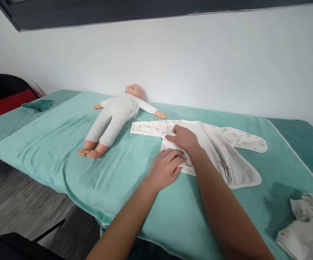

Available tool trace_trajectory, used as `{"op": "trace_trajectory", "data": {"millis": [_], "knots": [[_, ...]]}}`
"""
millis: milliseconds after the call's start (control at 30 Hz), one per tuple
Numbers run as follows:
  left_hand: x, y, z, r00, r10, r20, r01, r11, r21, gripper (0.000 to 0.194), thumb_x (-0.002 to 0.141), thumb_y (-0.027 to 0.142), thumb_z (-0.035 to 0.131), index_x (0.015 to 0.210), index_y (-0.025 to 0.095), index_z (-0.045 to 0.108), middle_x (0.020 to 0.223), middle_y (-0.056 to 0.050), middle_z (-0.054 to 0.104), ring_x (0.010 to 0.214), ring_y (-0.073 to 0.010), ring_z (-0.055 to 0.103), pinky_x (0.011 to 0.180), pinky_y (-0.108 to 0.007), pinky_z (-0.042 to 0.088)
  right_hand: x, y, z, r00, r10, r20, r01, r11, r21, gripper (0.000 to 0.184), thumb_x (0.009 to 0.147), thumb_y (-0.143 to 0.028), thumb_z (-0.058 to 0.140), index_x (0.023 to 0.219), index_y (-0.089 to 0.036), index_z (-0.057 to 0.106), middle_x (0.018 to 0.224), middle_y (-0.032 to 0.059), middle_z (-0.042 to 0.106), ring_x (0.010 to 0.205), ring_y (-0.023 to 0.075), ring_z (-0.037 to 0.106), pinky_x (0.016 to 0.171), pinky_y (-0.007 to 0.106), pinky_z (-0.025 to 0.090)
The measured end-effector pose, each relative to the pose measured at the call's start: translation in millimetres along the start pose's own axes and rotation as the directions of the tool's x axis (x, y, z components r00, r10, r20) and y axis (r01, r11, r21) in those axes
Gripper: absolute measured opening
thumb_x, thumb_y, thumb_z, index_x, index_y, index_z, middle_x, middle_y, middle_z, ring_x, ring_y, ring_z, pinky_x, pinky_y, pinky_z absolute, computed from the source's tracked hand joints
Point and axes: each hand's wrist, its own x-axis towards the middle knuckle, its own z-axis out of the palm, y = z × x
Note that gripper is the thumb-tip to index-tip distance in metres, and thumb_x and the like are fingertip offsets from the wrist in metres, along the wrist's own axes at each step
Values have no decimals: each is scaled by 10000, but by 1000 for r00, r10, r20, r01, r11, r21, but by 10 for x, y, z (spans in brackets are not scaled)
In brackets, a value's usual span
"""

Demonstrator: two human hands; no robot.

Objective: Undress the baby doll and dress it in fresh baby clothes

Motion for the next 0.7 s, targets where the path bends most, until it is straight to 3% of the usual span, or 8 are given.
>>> {"op": "trace_trajectory", "data": {"millis": [167,433,567,700], "knots": [[6,-1,6,998,-39,55,36,999,41,148,943,168,510,966,206,652,1024,-50,703,923,-207,622,814,-363,495,-3,-33,45,999,-24,-48,18,993,-115,175,929,-393,547,953,-242,632,966,56,698,871,242,655,666,321,398],[-8,14,16,992,-91,86,79,988,130,160,953,203,502,1026,222,643,952,-35,660,837,-186,628,698,-322,482,42,59,77,973,-13,-230,18,1000,21,192,956,-278,475,968,-246,663,1105,58,659,874,215,631,682,323,398],[-16,26,25,981,-150,126,130,980,151,149,972,245,503,1027,230,641,953,-26,690,813,-184,656,669,-319,478,50,52,93,976,-79,-205,98,992,84,233,932,-451,584,857,-240,647,1076,46,659,843,203,619,693,323,402],[-18,26,36,976,-177,129,156,976,154,136,985,288,520,1030,228,633,946,-21,714,817,-190,677,654,-317,477,90,74,110,987,-34,-155,52,992,115,163,880,-363,623,777,-240,592,846,25,663,790,214,596,713,324,401]]}}
